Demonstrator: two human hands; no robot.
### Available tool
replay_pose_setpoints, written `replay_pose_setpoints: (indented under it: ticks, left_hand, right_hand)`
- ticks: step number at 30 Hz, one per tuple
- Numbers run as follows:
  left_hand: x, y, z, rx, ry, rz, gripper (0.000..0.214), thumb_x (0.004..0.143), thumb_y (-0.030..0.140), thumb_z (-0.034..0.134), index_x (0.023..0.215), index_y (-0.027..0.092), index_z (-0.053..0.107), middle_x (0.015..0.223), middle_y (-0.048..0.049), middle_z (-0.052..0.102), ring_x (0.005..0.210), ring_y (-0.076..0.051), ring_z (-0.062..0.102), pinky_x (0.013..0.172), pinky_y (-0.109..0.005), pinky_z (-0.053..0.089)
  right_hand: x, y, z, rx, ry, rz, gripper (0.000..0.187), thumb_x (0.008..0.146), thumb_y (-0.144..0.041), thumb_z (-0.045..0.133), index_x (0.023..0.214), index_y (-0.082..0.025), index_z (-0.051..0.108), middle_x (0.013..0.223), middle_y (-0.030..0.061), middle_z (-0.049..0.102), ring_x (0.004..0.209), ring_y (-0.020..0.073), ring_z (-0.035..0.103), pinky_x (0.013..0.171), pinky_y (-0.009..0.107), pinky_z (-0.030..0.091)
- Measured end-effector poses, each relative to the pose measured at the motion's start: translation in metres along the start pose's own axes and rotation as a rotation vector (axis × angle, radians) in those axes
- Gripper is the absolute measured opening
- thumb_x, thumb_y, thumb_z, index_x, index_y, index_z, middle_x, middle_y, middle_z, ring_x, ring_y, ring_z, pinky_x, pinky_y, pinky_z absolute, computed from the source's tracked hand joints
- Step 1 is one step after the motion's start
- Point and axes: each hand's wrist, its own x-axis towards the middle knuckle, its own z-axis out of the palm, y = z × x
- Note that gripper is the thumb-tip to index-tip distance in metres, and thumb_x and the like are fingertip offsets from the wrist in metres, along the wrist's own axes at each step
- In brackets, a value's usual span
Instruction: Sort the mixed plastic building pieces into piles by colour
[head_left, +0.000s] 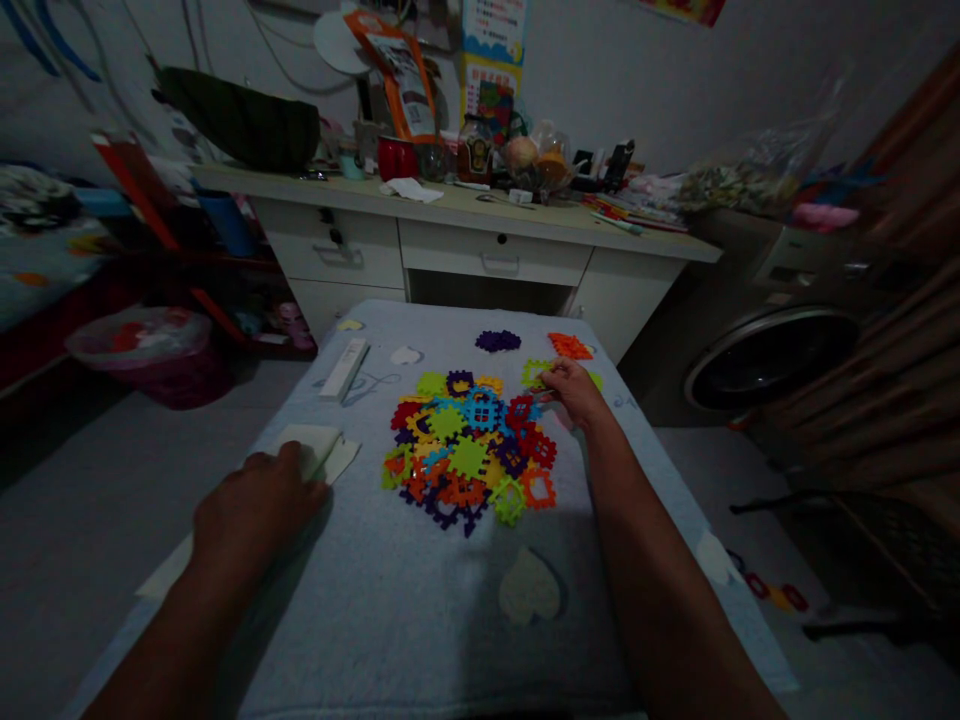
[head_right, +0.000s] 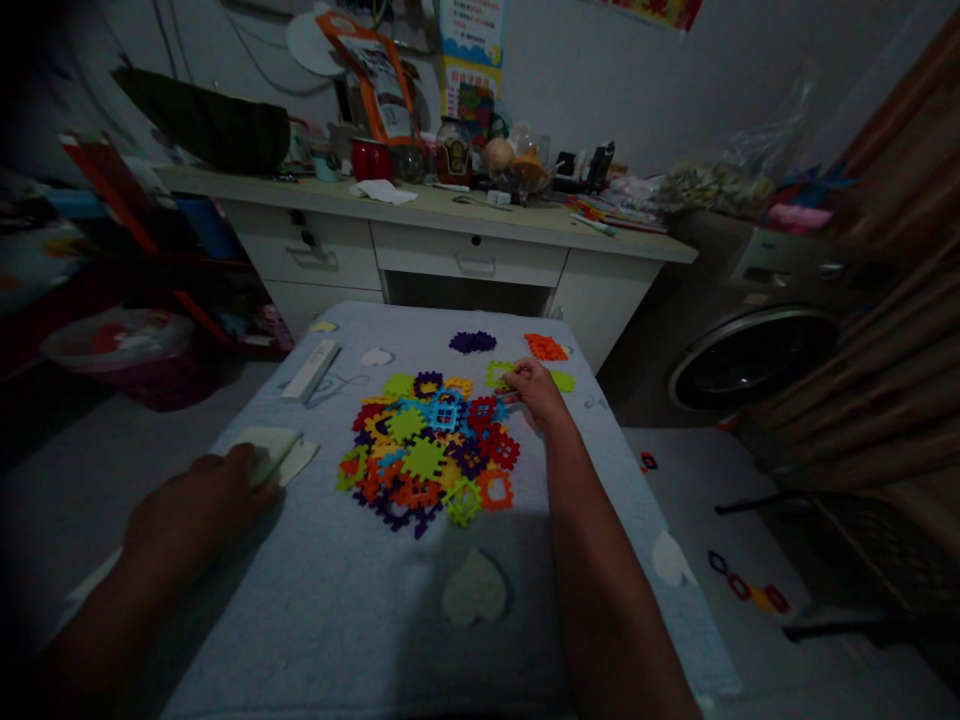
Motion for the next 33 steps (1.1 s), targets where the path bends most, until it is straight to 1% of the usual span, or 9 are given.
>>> replay_pose_setpoints:
  ticks: [4,7,10,15,18,23,27,30,33]
  left_hand:
    - [0.003,-0.004,0.007,0.019,0.002,0.045,0.047,0.090,0.048,0.034,0.121,0.019,0.052,0.112,-0.0209,0.062,0.092,-0.036,0.064,0.070,-0.043,0.050]
    - [0.004,-0.005,0.007,0.043,-0.021,0.076,0.046,0.093,0.046,0.027,0.122,0.020,0.050,0.111,-0.0202,0.060,0.093,-0.036,0.065,0.071,-0.044,0.050]
    - [0.004,-0.003,0.003,0.038,-0.060,0.071,0.045,0.094,0.042,0.022,0.124,0.019,0.047,0.110,-0.0203,0.059,0.092,-0.036,0.066,0.071,-0.044,0.050]
    - [0.001,-0.003,-0.003,0.049,-0.051,0.067,0.044,0.094,0.035,0.020,0.127,0.018,0.044,0.108,-0.0198,0.060,0.086,-0.035,0.067,0.068,-0.043,0.050]
    - [0.003,-0.007,0.000,0.055,-0.039,0.080,0.047,0.095,0.034,0.018,0.132,0.017,0.042,0.109,-0.0200,0.060,0.085,-0.035,0.067,0.067,-0.043,0.049]
    - [0.013,-0.015,0.003,0.007,-0.098,0.042,0.054,0.095,0.035,0.020,0.143,0.015,0.035,0.122,-0.0241,0.058,0.091,-0.035,0.067,0.071,-0.044,0.050]
    - [0.021,-0.022,-0.001,-0.005,-0.135,0.059,0.057,0.095,0.031,0.021,0.148,0.012,0.030,0.126,-0.0248,0.058,0.099,-0.034,0.067,0.079,-0.044,0.051]
    - [0.025,-0.026,-0.005,-0.024,-0.154,0.054,0.058,0.094,0.030,0.023,0.150,0.013,0.029,0.126,-0.0241,0.060,0.102,-0.033,0.067,0.082,-0.042,0.051]
    - [0.025,-0.029,-0.009,-0.055,-0.129,0.024,0.059,0.094,0.029,0.024,0.151,0.015,0.031,0.131,-0.0233,0.057,0.103,-0.032,0.067,0.082,-0.041,0.052]
  right_hand:
    - [0.009,0.002,-0.025,-0.183,0.155,-0.153,0.030,0.060,-0.037,0.075,0.074,-0.021,0.054,0.065,-0.0058,0.057,0.062,0.0129,0.058,0.056,0.026,0.051]
    - [0.015,0.005,-0.058,-0.443,0.445,-0.263,0.019,0.062,-0.031,0.069,0.069,-0.020,0.056,0.063,-0.0051,0.053,0.062,0.0131,0.051,0.063,0.029,0.048]
    - [0.014,0.011,-0.087,-0.656,0.701,-0.281,0.010,0.065,-0.025,0.062,0.071,-0.019,0.058,0.067,-0.0027,0.053,0.066,0.0154,0.050,0.072,0.033,0.046]
    - [0.011,0.023,-0.103,-0.893,0.854,-0.261,0.012,0.068,-0.015,0.053,0.075,-0.017,0.061,0.079,0.0054,0.056,0.080,0.0205,0.052,0.083,0.035,0.043]
    - [0.011,0.029,-0.099,-0.950,0.842,-0.222,0.018,0.067,-0.011,0.050,0.079,-0.016,0.064,0.083,0.0071,0.055,0.082,0.0214,0.052,0.086,0.035,0.043]
    - [0.011,0.038,-0.094,-1.005,0.715,-0.178,0.029,0.062,-0.007,0.048,0.082,-0.015,0.067,0.087,0.0083,0.055,0.084,0.0218,0.052,0.090,0.037,0.043]
    - [0.009,0.036,-0.090,-0.999,0.692,-0.199,0.033,0.062,-0.008,0.046,0.086,-0.015,0.069,0.092,0.0100,0.058,0.088,0.0232,0.054,0.094,0.039,0.043]
    - [0.010,0.023,-0.075,-0.960,0.616,-0.269,0.034,0.064,-0.011,0.047,0.089,-0.015,0.069,0.095,0.0109,0.061,0.092,0.0239,0.056,0.095,0.041,0.045]
    - [0.009,0.006,-0.044,-0.891,0.403,-0.332,0.031,0.067,-0.013,0.049,0.090,-0.015,0.070,0.098,0.0109,0.065,0.087,0.0222,0.059,0.089,0.039,0.048]
